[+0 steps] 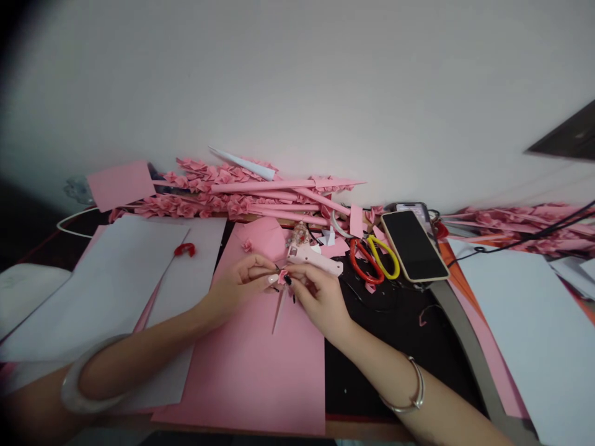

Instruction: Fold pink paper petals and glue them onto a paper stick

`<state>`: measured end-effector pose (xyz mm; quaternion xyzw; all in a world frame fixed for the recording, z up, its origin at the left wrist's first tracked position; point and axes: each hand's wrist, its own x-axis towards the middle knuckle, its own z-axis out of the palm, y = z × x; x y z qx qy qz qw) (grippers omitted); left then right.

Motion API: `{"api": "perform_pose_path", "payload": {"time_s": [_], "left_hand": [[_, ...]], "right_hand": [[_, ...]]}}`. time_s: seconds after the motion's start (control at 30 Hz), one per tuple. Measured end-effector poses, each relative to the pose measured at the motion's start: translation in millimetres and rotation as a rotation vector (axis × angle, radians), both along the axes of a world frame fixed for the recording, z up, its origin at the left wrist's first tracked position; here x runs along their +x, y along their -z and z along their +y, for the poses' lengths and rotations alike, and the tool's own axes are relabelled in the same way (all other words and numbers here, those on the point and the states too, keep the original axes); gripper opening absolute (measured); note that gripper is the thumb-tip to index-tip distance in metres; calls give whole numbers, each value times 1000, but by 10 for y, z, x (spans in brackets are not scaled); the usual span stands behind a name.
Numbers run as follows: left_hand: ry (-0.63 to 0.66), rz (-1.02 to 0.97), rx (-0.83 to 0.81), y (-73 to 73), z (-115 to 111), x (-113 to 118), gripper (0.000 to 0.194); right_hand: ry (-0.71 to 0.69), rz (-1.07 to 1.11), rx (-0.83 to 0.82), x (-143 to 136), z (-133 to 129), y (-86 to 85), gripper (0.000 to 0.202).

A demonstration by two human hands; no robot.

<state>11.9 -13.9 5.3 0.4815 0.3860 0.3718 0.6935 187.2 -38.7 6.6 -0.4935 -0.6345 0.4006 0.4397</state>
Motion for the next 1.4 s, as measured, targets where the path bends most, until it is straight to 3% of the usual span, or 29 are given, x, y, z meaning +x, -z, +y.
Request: {"api": "perform_pose_path", "payload": {"time_s": [0.23,0.47,0.7,1.4], "left_hand": [[20,-19,19,32,-3,-7,13],[2,2,16,15,-11,9,14],[9,70,167,58,-24,3,10],[62,349,457,38,-33,-44,11]], "right_hand": [[-2,-31,-2,-15,-18,0,15],[-62,133,-99,-55,-3,-50,14],[-62,160,-150,-48,10,-61,13],[-64,32,30,-28,-2,33,14]]}}
